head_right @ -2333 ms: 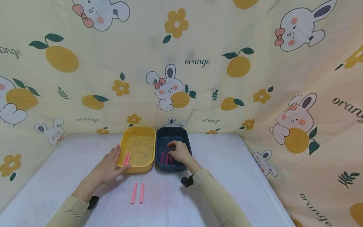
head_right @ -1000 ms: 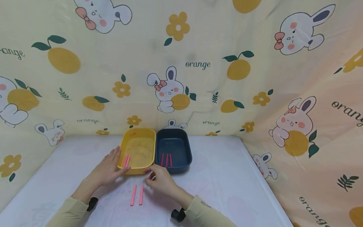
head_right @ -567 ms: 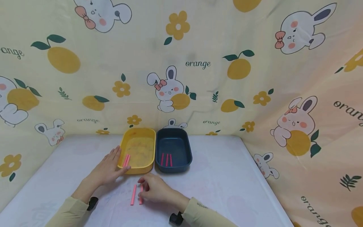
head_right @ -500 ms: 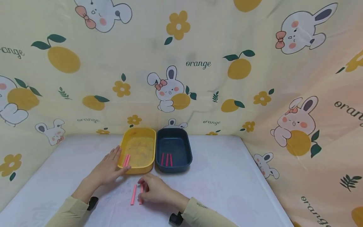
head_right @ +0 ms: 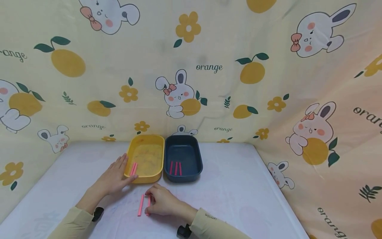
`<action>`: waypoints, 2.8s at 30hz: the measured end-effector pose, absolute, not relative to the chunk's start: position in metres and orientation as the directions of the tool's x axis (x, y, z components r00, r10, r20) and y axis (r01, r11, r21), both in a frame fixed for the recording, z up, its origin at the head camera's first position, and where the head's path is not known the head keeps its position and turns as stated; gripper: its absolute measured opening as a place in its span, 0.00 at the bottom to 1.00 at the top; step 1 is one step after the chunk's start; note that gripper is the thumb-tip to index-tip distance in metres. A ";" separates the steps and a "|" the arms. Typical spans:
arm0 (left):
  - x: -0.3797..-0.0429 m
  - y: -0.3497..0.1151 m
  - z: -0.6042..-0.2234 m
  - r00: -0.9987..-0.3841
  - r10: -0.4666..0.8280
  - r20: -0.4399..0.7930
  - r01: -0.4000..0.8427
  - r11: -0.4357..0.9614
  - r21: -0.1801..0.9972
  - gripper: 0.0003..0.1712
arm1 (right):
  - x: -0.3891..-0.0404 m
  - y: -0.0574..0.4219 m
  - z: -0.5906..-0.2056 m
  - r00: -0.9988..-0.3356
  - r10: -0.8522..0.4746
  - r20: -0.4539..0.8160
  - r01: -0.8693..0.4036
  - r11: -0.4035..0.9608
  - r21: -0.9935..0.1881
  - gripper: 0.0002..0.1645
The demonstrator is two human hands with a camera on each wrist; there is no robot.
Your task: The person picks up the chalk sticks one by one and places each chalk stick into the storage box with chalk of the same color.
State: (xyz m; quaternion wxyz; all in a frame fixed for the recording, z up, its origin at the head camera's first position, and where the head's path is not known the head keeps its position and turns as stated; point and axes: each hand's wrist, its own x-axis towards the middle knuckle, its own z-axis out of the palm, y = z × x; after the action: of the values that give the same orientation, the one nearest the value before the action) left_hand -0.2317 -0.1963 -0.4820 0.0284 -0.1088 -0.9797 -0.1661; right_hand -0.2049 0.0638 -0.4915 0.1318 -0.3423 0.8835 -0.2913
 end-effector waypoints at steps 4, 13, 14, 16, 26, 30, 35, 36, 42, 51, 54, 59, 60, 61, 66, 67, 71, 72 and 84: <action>-0.232 -0.196 -0.481 -0.975 0.203 0.094 0.223 0.921 0.318 0.64 | -0.204 0.064 -0.491 -0.747 -0.664 -0.035 -0.509 0.605 -0.611 0.30; -0.231 -0.194 -0.480 -0.977 0.195 0.081 0.211 0.923 0.322 0.63 | -0.204 0.064 -0.493 -0.762 -0.648 -0.024 -0.490 0.600 -0.633 0.31; -0.231 -0.194 -0.479 -0.978 0.194 0.078 0.209 0.924 0.321 0.63 | -0.204 0.064 -0.493 -0.763 -0.646 -0.026 -0.483 0.595 -0.642 0.31; -0.230 -0.194 -0.479 -0.979 0.191 0.073 0.205 0.924 0.322 0.63 | -0.203 0.064 -0.493 -0.765 -0.644 -0.031 -0.464 0.583 -0.667 0.31; -0.228 -0.194 -0.477 -0.978 0.196 0.076 0.210 0.923 0.324 0.63 | -0.200 0.062 -0.494 -0.753 -0.658 0.008 -0.439 0.493 -0.751 0.25; -0.229 -0.194 -0.478 -0.978 0.195 0.069 0.207 0.921 0.332 0.63 | -0.199 0.061 -0.493 -0.759 -0.651 0.017 -0.407 0.454 -0.793 0.23; -0.230 -0.195 -0.479 -0.979 0.192 0.067 0.203 0.922 0.331 0.63 | -0.197 0.061 -0.493 -0.763 -0.646 0.020 -0.374 0.417 -0.828 0.23; -0.230 -0.195 -0.479 -0.979 0.192 0.069 0.204 0.921 0.331 0.63 | -0.197 0.061 -0.493 -0.764 -0.645 0.020 -0.369 0.411 -0.834 0.23; -0.230 -0.194 -0.479 -0.977 0.200 0.074 0.213 0.920 0.328 0.63 | -0.195 0.061 -0.492 -0.767 -0.641 0.019 -0.345 0.388 -0.855 0.24; -0.227 -0.193 -0.474 -0.977 0.200 0.070 0.211 0.925 0.316 0.63 | -0.194 0.062 -0.492 -0.760 -0.649 0.036 -0.356 0.370 -0.858 0.23; -0.227 -0.193 -0.473 -0.978 0.199 0.068 0.211 0.924 0.320 0.62 | -0.193 0.063 -0.491 -0.763 -0.645 0.036 -0.352 0.368 -0.861 0.21; -0.227 -0.193 -0.473 -0.977 0.202 0.066 0.212 0.920 0.329 0.61 | -0.192 0.063 -0.490 -0.775 -0.631 0.046 -0.344 0.359 -0.868 0.18; -0.227 -0.193 -0.473 -0.978 0.201 0.064 0.210 0.921 0.329 0.61 | -0.192 0.063 -0.490 -0.776 -0.628 0.051 -0.345 0.355 -0.869 0.18; -0.227 -0.193 -0.473 -0.978 0.201 0.062 0.210 0.920 0.331 0.61 | -0.192 0.064 -0.490 -0.778 -0.626 0.058 -0.346 0.349 -0.871 0.18; -0.228 -0.194 -0.474 -0.977 0.201 0.065 0.212 0.920 0.330 0.62 | -0.193 0.064 -0.487 -0.784 -0.614 0.087 -0.352 0.326 -0.877 0.15; -0.228 -0.194 -0.474 -0.977 0.203 0.070 0.215 0.920 0.329 0.62 | -0.193 0.064 -0.487 -0.786 -0.612 0.093 -0.354 0.321 -0.878 0.15; -0.228 -0.195 -0.475 -0.976 0.203 0.076 0.217 0.922 0.321 0.63 | -0.194 0.064 -0.485 -0.788 -0.601 0.133 -0.377 0.299 -0.877 0.13; -0.228 -0.195 -0.475 -0.976 0.203 0.076 0.217 0.922 0.319 0.63 | -0.195 0.064 -0.484 -0.790 -0.596 0.143 -0.382 0.295 -0.876 0.13; -0.228 -0.195 -0.476 -0.976 0.202 0.080 0.217 0.923 0.318 0.63 | -0.206 0.063 -0.474 -0.822 -0.514 0.246 -0.406 0.226 -0.886 0.12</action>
State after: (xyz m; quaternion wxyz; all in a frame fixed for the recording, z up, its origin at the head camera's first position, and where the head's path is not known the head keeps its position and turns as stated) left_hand -0.2278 -0.1952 -0.4756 0.0230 -0.1068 -0.9802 -0.1648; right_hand -0.2058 0.0626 -0.4739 0.0493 -0.2946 0.7812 -0.5481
